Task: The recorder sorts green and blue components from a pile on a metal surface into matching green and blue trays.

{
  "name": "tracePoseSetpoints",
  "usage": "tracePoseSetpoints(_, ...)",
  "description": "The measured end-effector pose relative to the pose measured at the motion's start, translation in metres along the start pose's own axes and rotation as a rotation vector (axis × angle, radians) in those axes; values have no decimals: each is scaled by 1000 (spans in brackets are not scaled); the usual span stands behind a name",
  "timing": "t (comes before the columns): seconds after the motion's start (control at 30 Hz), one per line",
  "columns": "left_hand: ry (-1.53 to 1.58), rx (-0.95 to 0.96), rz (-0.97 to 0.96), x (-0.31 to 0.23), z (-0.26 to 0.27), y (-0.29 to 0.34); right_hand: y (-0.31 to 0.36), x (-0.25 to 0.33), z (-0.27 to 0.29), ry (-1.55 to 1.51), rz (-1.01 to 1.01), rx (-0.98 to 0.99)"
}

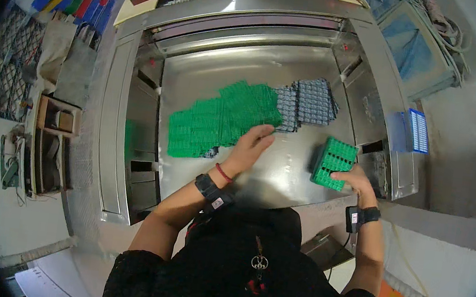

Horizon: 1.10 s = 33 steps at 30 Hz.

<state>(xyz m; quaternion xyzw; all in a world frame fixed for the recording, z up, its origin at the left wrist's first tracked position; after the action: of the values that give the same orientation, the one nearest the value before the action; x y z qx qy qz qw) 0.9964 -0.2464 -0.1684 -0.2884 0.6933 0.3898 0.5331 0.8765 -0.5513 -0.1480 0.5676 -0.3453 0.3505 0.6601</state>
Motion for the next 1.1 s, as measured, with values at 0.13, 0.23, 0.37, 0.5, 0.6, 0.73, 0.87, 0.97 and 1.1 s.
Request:
tracePoseSetpoints(0.13,-264,-249,-169,-14,55,12,-6,4,22,421,-249,-25)
tracePoseSetpoints(0.23,-471,-412,-190,-18,90,22,8,40,23,1342,-85,-283)
tracePoseSetpoints(0.37,-827,-501,-237,-9,108,21,11,70,-28,709,288,-406)
tracePoseSetpoints(0.5,-1212,-472,-380,-6,91,-3,-47,71,-109,534,428,-189)
tracePoseSetpoints(0.6,-1313,-370,-357,-11,69,-25,-126,46,-126,680,412,-294)
tracePoseSetpoints(0.73,-1360,-146,-377,13,62,-32,-169,57,-170,911,288,-393)
tracePoseSetpoints(0.87,-1199,11,-513,36,66,-27,-167,55,-216,1038,206,-416)
tracePoseSetpoints(0.97,-1083,4,-469,35,79,-23,-162,62,-218,961,134,-340)
tracePoseSetpoints(1.1,-1185,-252,-343,9,99,-11,-167,63,-201,801,106,-298)
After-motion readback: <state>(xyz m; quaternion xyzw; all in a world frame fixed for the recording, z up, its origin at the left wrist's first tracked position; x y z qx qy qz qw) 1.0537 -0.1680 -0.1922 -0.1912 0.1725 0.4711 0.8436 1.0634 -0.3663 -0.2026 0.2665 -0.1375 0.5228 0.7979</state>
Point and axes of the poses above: each hand's wrist, its own y-axis away from the middle knuckle, its own z-axis out of the back of the hand, x = y × z, the point moved 3 cm from there along -y, towards the middle knuckle, and after that the axes turned 7 degrees about z, right-handed, at the moved point
